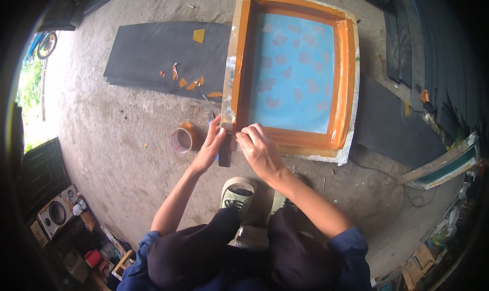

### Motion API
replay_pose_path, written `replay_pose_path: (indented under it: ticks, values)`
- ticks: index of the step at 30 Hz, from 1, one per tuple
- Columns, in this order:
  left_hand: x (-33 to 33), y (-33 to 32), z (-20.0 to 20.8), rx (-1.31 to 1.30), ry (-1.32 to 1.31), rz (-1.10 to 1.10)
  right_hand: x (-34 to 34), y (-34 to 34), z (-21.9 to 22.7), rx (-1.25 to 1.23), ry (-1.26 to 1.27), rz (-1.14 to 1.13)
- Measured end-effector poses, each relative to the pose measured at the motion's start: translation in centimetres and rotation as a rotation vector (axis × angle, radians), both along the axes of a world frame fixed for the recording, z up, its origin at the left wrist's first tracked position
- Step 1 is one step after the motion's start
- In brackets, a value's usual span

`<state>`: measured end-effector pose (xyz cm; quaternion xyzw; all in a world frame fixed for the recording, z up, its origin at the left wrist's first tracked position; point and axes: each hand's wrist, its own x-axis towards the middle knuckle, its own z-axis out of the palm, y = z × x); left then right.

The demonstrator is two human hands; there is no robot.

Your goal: The person sits on the floor and applies orange tape around the edges of a rectangular frame with a blue interior. They smooth the tape along each side, trim excess with a utility knife, and handle a second green frame briefly at the end.

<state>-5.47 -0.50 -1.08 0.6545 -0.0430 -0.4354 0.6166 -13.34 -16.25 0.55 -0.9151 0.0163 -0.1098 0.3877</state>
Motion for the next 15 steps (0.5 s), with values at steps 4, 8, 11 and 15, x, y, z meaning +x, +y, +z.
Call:
replay_pose_path:
  ticks: [4, 8, 11, 15]
  values:
    - [-0.4, -0.5, 0.1, -0.010, -0.022, 0.003, -0.2, 0.1, -0.1, -0.093, -0.077, 0.038]
    - [-0.4, -0.7, 0.5, 0.005, -0.007, -0.001, -0.6, 0.3, -0.5, -0.197, -0.130, 0.057]
    - [-0.4, -0.7, 0.6, -0.005, -0.015, 0.008, -0.7, 0.6, -0.4, -0.247, -0.134, 0.057]
    - [-0.5, -0.8, 0.6, 0.000, -0.007, 0.018, -1.1, 1.1, 0.3, -0.307, -0.077, 0.058]
